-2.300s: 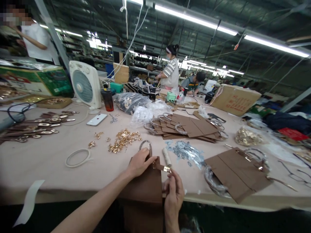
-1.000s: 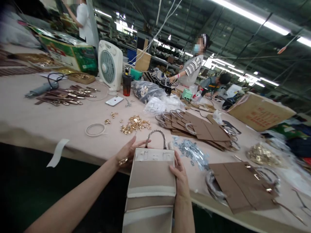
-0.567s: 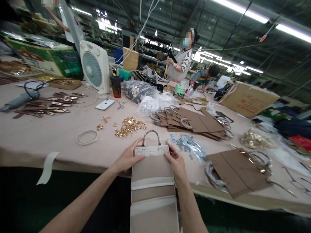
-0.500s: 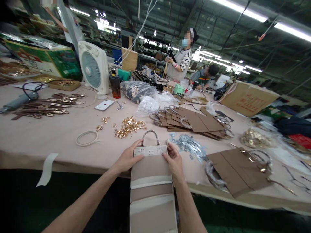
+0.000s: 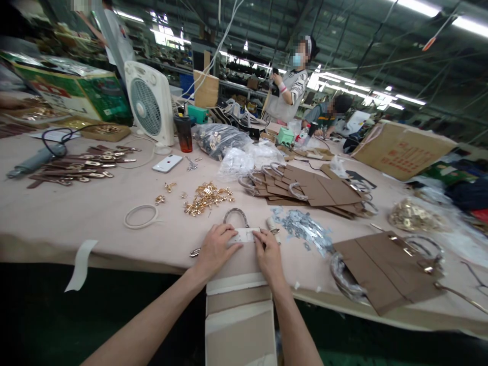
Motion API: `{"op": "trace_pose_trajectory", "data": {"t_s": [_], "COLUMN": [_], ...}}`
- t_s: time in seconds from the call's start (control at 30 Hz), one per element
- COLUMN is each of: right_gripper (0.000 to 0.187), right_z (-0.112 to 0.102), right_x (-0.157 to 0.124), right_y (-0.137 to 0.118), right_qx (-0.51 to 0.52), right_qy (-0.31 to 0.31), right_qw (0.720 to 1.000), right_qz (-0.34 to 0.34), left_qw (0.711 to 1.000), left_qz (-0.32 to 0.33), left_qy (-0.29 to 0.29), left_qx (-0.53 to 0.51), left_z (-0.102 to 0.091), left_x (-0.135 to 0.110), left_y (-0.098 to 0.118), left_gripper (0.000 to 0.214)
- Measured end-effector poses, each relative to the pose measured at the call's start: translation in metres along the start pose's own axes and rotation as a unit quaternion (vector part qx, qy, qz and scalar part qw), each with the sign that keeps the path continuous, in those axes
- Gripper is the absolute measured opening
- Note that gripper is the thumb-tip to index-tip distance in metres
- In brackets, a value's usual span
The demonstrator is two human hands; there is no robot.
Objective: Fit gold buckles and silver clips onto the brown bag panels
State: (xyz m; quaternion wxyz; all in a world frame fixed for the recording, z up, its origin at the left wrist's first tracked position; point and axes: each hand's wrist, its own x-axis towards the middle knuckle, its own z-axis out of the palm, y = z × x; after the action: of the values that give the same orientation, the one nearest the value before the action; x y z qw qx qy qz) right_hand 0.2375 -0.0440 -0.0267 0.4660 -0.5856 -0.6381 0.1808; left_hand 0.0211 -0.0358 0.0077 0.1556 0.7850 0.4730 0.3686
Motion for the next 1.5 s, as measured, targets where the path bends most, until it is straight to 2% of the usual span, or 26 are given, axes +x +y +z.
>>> {"op": "trace_pose_trajectory", "data": {"t_s": [0.2,0.33,0.47,0.63,0.8,1.0,1.23,1.33,1.5], "right_gripper": [0.032,0.032,0.031,0.038,0.037,0.036,0.036,0.030,0.019], "right_z": [0.000,-0.003,-0.010,-0.010,-0.004,0.000,-0.005,-0.008,-0.005], "right_x": [-0.003,-0.006,-0.005,0.000,-0.001,-0.007,-0.004,0.004,0.024], "right_y": [0.000,-0.016,-0.034,-0.032,-0.016,-0.008,-0.018,-0.030,-0.042], "right_qx": [-0.054,-0.138,-0.215,-0.197,-0.128,-0.111,-0.109,-0.109,-0.111], "right_qy": [-0.015,0.004,0.033,0.035,0.021,0.032,0.042,0.014,-0.096], "right_qw": [0.998,0.989,0.971,0.969,0.983,0.987,0.985,0.982,0.972], "right_qz": [-0.036,-0.055,-0.104,-0.146,-0.133,-0.114,-0.128,-0.156,-0.181], "left_qw": [0.999,0.998,0.998,1.000,1.000,0.998,0.999,0.999,0.998], "left_qz": [-0.013,-0.021,-0.019,0.007,0.026,0.047,0.035,0.032,0.021], "left_qy": [0.018,0.021,0.024,0.011,-0.014,-0.017,-0.001,0.000,-0.002], "left_qx": [-0.042,-0.063,-0.062,-0.026,0.002,0.043,-0.003,-0.036,-0.064], "left_z": [0.005,0.005,0.006,0.005,0.002,0.005,0.009,0.007,0.007], "left_x": [-0.001,-0.001,-0.002,0.000,0.004,0.003,0.005,0.007,0.008], "left_y": [-0.009,-0.011,-0.012,-0.016,-0.017,-0.014,-0.017,-0.018,-0.021], "left_gripper": [0.023,0.017,0.017,0.016,0.010,0.007,0.010,0.009,0.014]}}
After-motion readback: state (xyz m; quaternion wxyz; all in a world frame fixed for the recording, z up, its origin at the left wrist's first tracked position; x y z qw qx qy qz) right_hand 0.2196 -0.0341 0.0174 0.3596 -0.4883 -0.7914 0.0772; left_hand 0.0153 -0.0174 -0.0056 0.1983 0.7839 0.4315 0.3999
